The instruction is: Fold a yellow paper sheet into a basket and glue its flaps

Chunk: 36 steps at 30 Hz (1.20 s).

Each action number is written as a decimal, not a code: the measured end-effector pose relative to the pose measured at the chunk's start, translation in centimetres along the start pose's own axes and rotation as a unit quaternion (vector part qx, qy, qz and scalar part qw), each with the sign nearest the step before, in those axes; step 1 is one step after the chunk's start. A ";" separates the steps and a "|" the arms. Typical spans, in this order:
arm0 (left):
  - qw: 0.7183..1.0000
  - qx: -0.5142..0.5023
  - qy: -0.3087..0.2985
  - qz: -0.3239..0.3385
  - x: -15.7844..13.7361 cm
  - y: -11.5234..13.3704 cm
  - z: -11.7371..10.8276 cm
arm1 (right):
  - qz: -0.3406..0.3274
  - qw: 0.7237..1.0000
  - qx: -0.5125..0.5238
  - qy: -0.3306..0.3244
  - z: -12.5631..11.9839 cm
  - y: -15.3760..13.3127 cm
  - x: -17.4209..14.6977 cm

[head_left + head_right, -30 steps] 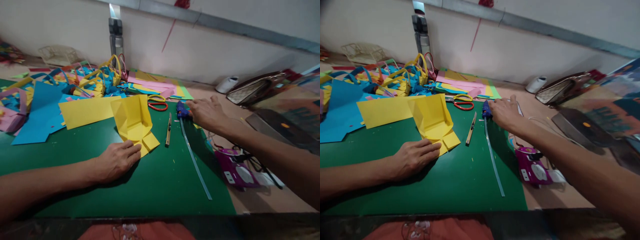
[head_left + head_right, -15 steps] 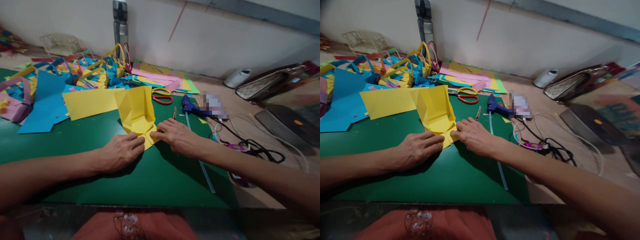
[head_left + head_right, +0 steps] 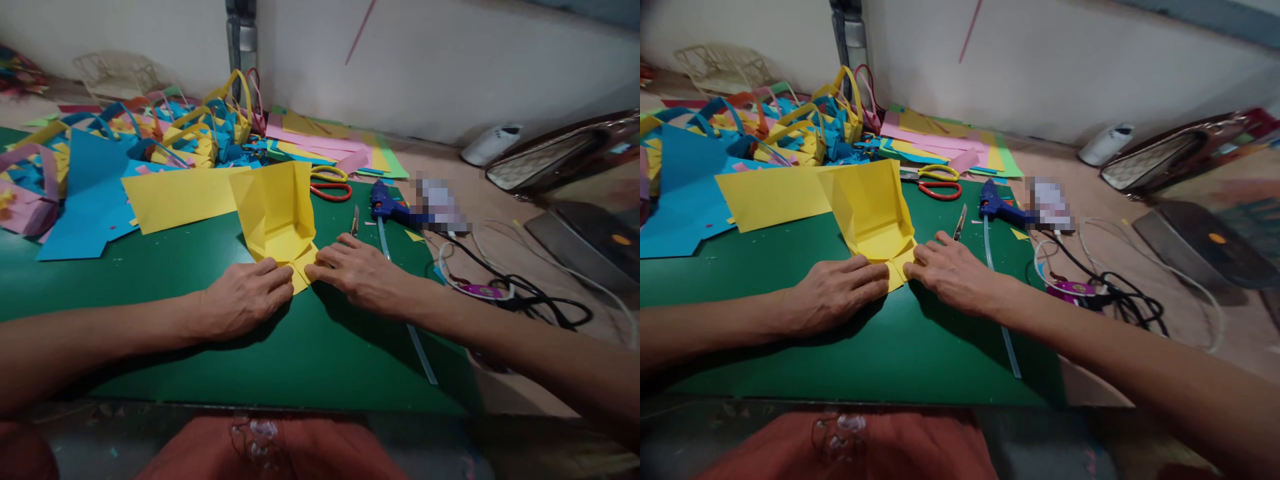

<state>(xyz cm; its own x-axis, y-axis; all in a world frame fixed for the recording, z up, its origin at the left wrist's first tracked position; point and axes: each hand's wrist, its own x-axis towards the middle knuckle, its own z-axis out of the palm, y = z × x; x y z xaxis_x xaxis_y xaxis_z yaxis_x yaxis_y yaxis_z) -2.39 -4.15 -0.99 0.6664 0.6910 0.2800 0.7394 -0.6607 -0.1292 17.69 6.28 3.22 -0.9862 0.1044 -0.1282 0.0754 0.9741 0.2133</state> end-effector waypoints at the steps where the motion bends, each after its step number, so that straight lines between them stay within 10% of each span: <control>1: 1.000 -0.001 -0.004 0.000 0.0 0.0 0.0 | -0.003 1.000 -0.002 0.001 0.0 -0.1 -0.1; 15: 0.994 -0.004 -0.104 -0.019 1.1 0.2 -0.6 | -0.006 0.997 -0.061 0.040 0.2 -1.2 -0.3; 36: 0.996 -0.005 -0.087 -0.010 1.1 0.2 -0.3 | -0.052 0.984 -0.140 0.097 0.4 -2.2 0.1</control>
<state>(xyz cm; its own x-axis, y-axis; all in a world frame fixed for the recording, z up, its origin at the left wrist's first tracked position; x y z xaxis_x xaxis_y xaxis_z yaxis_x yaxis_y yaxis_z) -1.54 -3.55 -0.41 0.6587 0.7439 0.1128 0.7523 -0.6484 -0.1164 17.46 4.27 2.35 -0.9981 -0.0587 0.0178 -0.0434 0.8809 0.4713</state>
